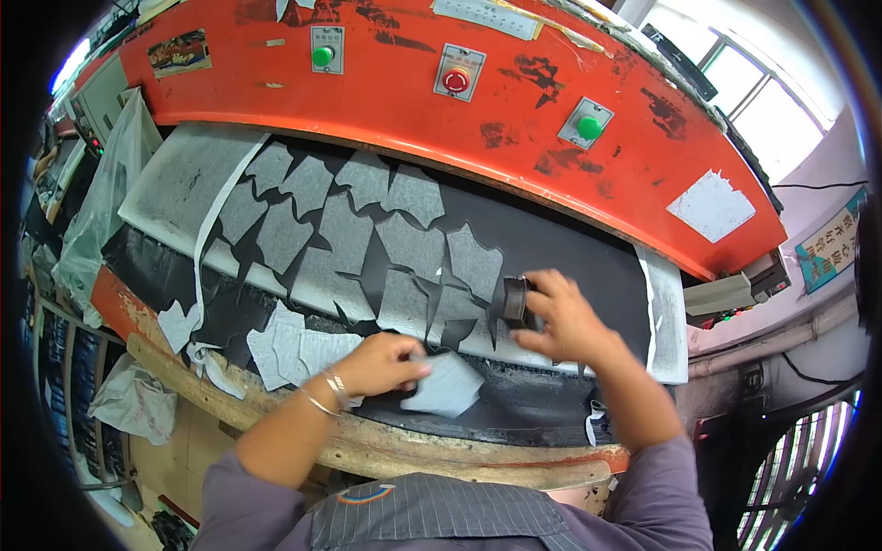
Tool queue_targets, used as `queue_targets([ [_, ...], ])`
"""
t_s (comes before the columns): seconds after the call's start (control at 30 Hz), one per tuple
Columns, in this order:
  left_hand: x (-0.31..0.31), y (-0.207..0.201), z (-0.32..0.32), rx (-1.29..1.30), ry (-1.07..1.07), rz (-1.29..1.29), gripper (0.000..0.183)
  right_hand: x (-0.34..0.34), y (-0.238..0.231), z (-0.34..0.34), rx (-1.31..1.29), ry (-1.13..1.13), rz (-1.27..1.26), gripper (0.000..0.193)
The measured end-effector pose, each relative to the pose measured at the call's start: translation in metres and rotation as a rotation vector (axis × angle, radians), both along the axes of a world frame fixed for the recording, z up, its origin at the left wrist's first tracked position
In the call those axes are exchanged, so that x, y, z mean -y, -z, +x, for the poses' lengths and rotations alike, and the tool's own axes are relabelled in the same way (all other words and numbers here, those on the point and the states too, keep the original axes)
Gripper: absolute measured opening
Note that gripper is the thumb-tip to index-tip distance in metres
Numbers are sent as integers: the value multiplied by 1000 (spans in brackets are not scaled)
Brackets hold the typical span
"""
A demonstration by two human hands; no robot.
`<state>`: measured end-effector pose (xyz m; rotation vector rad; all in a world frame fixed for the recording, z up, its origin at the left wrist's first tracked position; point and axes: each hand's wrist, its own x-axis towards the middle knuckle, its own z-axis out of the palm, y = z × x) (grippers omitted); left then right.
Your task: Using a hydraulic clicker press to cut shapes out of leather or synthetic material for shoe manufacturing.
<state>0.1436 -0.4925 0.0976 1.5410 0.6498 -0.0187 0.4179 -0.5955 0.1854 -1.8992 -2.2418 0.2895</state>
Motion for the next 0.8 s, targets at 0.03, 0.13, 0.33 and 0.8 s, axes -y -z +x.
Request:
queue_targets([
  [0.03, -15, -11, -10, -154, 184, 162, 33, -14, -3, 11, 207, -90, -36, 32],
  [0.13, -40, -25, -25, -90, 69, 475, 61, -50, 17, 36, 624, -319, -111, 24],
  [0.33, -108, -11, 53, 198, -146, 785, 44, -70, 54, 68, 586, -358, -68, 31],
  [0.8, -150, 61, 156, 15, -291, 1020, 64, -99, 132, 45, -370, 603, 292, 43],
])
